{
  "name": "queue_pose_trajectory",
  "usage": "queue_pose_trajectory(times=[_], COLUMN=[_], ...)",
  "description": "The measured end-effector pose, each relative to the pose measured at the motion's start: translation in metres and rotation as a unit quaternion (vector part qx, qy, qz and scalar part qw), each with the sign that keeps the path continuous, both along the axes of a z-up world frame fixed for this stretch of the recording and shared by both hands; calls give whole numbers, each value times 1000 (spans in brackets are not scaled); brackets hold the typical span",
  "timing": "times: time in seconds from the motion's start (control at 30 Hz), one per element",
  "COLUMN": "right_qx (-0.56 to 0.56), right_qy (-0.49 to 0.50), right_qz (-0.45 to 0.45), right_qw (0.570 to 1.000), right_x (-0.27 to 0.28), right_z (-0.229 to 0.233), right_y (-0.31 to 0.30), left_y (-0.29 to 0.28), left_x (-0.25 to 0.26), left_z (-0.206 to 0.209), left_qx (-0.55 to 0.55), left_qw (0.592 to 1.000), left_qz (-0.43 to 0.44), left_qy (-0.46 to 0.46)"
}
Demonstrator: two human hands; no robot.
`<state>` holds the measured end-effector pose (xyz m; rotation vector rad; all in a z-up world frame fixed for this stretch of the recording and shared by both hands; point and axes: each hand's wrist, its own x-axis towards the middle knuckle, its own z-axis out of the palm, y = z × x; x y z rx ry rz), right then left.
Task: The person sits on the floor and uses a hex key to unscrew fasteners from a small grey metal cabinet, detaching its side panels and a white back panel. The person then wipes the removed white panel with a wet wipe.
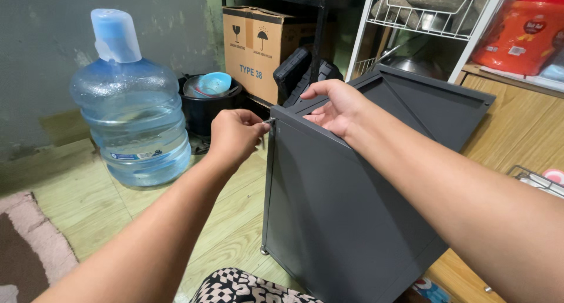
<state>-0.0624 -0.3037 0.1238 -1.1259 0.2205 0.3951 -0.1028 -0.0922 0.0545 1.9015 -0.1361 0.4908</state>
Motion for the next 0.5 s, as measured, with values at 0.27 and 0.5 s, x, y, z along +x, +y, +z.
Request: queue_pose_trajectory(times=[0.27,0.5], right_qx=[11,4], right_qy=[6,-7], right_qz=[21,4], right_qw=[1000,1000], right_x=[-4,-1], right_z=[2,1], right_y=[2,1], left_y=[-3,-7], left_x=[31,5], left_z=[5,19], left_qx=[-404,-353], left_qw=[866,908], left_qz=[-156,-107], left_qy=[250,197])
